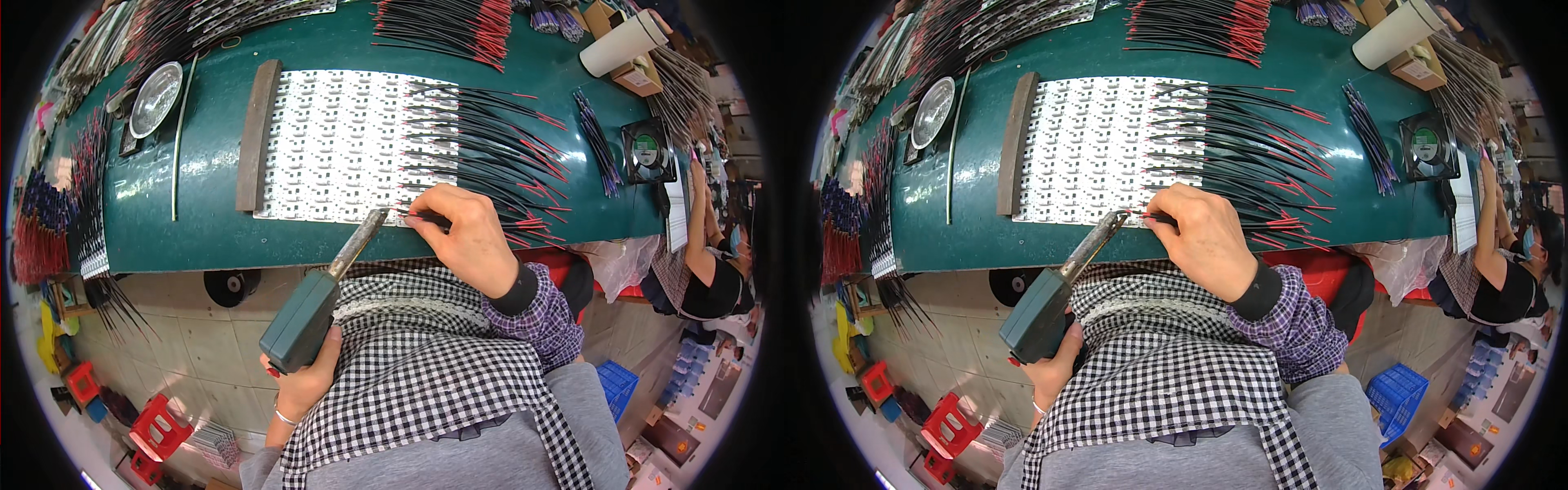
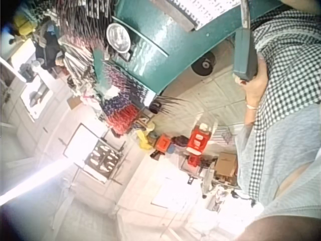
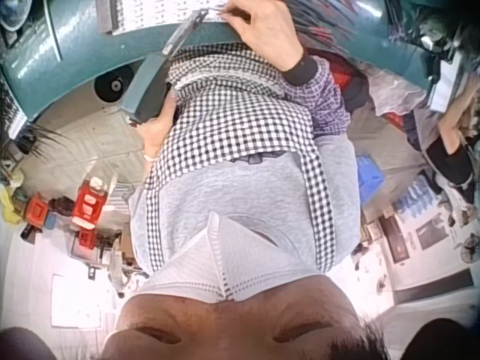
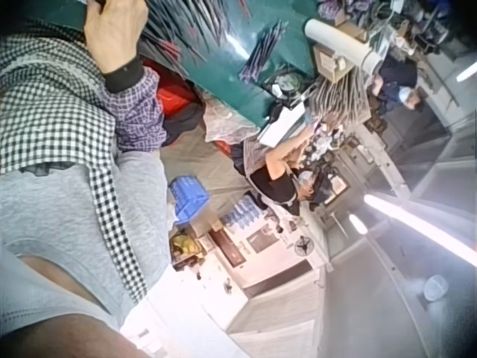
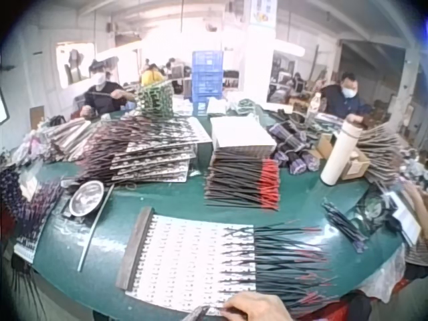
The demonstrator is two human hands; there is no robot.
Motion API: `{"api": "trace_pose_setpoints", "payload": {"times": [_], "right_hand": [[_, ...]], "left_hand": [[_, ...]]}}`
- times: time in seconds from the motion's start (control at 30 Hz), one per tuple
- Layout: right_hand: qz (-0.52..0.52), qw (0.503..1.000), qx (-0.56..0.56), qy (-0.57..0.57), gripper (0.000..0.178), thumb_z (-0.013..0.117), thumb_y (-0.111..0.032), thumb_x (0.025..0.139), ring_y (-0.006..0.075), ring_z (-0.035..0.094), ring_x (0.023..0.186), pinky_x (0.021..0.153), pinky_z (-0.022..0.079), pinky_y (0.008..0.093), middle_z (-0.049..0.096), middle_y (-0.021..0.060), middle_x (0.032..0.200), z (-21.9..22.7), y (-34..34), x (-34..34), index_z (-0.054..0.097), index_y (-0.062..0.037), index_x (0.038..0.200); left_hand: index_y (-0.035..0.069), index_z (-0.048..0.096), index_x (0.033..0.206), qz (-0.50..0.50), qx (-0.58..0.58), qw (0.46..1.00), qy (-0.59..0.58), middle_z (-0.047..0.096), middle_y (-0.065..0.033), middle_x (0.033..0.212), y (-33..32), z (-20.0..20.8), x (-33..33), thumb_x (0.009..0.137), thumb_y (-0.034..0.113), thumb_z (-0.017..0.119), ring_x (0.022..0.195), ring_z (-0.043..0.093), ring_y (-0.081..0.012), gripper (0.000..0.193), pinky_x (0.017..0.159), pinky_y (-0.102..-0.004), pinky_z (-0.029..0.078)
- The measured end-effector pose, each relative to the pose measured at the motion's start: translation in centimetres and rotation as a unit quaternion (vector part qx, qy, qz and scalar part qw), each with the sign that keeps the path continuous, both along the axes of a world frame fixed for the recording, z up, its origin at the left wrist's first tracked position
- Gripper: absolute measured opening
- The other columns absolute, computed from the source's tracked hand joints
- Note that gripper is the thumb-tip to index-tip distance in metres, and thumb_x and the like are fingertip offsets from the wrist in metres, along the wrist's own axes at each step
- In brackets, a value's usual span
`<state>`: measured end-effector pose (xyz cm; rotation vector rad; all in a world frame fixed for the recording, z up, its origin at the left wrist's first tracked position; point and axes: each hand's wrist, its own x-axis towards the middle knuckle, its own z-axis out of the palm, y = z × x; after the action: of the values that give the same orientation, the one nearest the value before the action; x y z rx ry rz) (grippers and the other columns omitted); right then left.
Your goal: The person attaches wires to circuit board modules by placing the wires onto the board by hand and soldering them with a soldering gun.
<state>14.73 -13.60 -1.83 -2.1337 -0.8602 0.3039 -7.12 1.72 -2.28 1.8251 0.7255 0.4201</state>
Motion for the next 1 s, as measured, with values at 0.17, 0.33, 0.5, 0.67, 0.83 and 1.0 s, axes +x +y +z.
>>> {"api": "trace_pose_setpoints", "payload": {"times": [0.17, 0.33, 0.5, 0.67, 0.83, 1.0], "right_hand": [[-0.003, 0.999, -0.016, -0.027, 0.01, 0.072, -0.003, 0.081, 0.025, 0.064, 0.068, 0.056, 0.05, 0.0329, 0.065, 0.0117, 0.081, -0.4, 0.6, 0.1, 0.067, 0.0021, 0.088], [0.002, 0.999, -0.02, -0.048, 0.011, 0.073, -0.004, 0.08, 0.0256, 0.064, 0.066, 0.056, 0.05, 0.0334, 0.064, 0.0119, 0.081, -0.4, 0.8, 0.1, 0.067, 0.002, 0.087], [0.004, 0.998, -0.024, -0.05, 0.011, 0.073, -0.004, 0.079, 0.0263, 0.065, 0.067, 0.057, 0.051, 0.0346, 0.064, 0.0119, 0.081, -0.5, 0.8, 0.1, 0.067, 0.002, 0.087], [0.003, 0.998, -0.024, -0.063, 0.011, 0.073, -0.005, 0.08, 0.0267, 0.065, 0.067, 0.057, 0.05, 0.0349, 0.064, 0.0117, 0.08, -0.7, 0.9, 0.0, 0.067, 0.0019, 0.086], [0.002, 0.998, -0.031, -0.061, 0.011, 0.073, -0.005, 0.08, 0.0273, 0.064, 0.066, 0.057, 0.05, 0.0356, 0.064, 0.0116, 0.079, -0.6, 0.9, 0.0, 0.067, 0.002, 0.085], [0.01, 0.998, -0.034, -0.057, 0.011, 0.072, -0.006, 0.08, 0.0303, 0.063, 0.067, 0.061, 0.049, 0.0385, 0.063, 0.0134, 0.078, -0.5, 1.0, 0.2, 0.067, 0.0027, 0.085]], "left_hand": [[0.003, 0.074, 0.088, -0.032, 0.038, 0.999, 0.004, 0.07, -0.0059, 0.073, 0.2, -0.2, -0.1, 0.078, 0.013, 0.08, 0.056, 0.062, -0.0171, 0.015, 0.053, -0.0295, 0.047], [0.005, 0.073, 0.087, -0.056, 0.126, 0.99, -0.016, 0.068, -0.004, 0.076, 0.1, -1.1, -0.4, 0.077, 0.012, 0.08, 0.056, 0.06, -0.017, 0.014, 0.052, -0.0307, 0.045], [0.002, 0.071, 0.087, -0.072, 0.056, 0.996, -0.016, 0.066, -0.0073, 0.079, 0.3, -0.5, 0.2, 0.076, 0.004, 0.077, 0.058, 0.06, -0.017, 0.012, 0.052, -0.0297, 0.046], [-0.001, 0.069, 0.085, -0.101, 0.059, 0.993, -0.01, 0.064, -0.0092, 0.078, 0.6, 0.0, 0.4, 0.076, 0.0, 0.075, 0.059, 0.06, -0.0179, 0.011, 0.052, -0.0282, 0.046], [-0.001, 0.069, 0.085, -0.108, 0.089, 0.99, -0.014, 0.064, -0.0092, 0.077, 0.5, 0.4, 0.6, 0.075, 0.0, 0.075, 0.058, 0.06, -0.0179, 0.012, 0.052, -0.0279, 0.047], [-0.002, 0.069, 0.086, -0.068, 0.088, 0.993, -0.028, 0.066, -0.0101, 0.078, 0.6, -0.8, -0.7, 0.076, 0.001, 0.075, 0.058, 0.061, -0.0173, 0.012, 0.053, -0.0281, 0.049]]}}
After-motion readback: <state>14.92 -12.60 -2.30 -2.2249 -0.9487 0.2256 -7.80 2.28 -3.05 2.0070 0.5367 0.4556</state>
